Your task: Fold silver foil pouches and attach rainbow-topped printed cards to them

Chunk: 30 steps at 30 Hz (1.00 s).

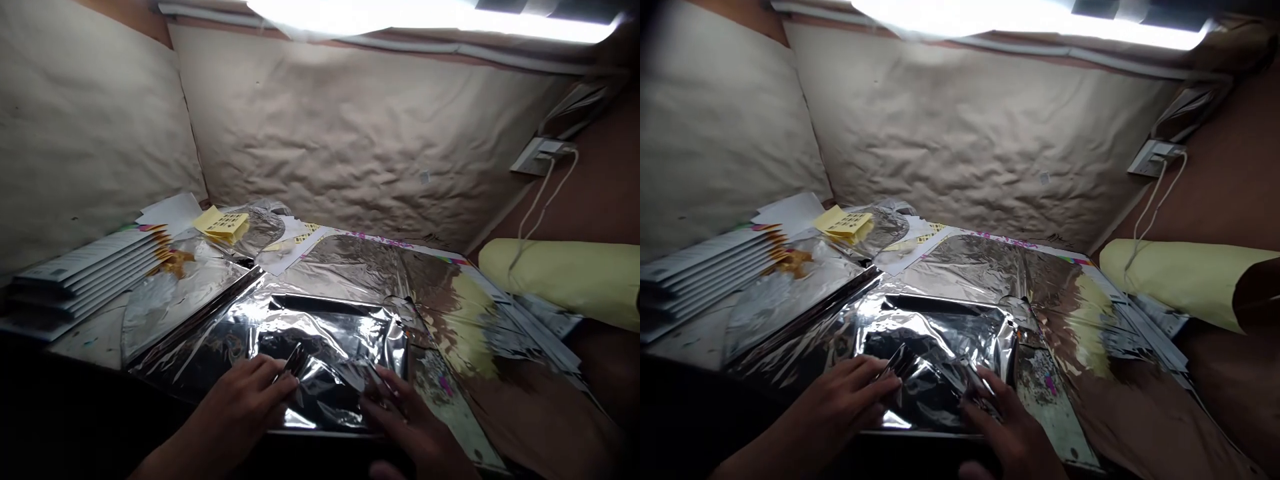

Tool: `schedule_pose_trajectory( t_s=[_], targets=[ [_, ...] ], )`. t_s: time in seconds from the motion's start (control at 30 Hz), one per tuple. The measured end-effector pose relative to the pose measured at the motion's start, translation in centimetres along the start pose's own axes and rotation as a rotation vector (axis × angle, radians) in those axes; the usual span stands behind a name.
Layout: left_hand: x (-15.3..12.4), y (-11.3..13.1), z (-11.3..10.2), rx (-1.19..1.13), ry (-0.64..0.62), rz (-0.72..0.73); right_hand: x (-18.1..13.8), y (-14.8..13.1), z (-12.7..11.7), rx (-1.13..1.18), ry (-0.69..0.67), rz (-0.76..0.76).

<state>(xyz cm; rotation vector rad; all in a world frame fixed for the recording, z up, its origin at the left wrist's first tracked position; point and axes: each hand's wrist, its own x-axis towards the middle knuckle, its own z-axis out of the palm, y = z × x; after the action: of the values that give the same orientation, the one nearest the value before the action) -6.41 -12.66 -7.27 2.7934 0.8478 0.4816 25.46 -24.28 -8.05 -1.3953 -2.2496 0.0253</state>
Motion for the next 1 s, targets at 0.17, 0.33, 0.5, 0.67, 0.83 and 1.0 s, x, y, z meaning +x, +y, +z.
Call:
schedule_pose_trajectory(
  t_s=[0.17,0.33,0.5,0.67,0.83,1.0],
  targets=[
    [-2.8,-0.4,0.4,0.006,-0.024,-0.006,-1.2,0.7,-0.6,-0.203,-0.077,-0.153],
    [-2.0,-0.4,-1.1,-0.04,-0.115,-0.049,1.0,0.6,-1.9,0.115,-0.151,-0.155],
    [0.5,-0.3,-5.1,-0.268,-0.288,-0.087,3.6,1.3,-4.9,0.34,-0.304,-0.058],
    [2.8,-1.3,-7.2,-0.456,-0.419,-0.094,4.7,2.7,-4.9,0.485,-0.422,-0.022],
    [3.8,-3.0,-7.4,-0.597,-0.444,-0.149,6.1,4.6,-3.4,0.603,-0.333,0.103],
    [4.0,-5.9,-6.2,-0.743,-0.392,-0.499,10.3,6.6,-2.0,0.753,-0.294,0.36]
  ],
)
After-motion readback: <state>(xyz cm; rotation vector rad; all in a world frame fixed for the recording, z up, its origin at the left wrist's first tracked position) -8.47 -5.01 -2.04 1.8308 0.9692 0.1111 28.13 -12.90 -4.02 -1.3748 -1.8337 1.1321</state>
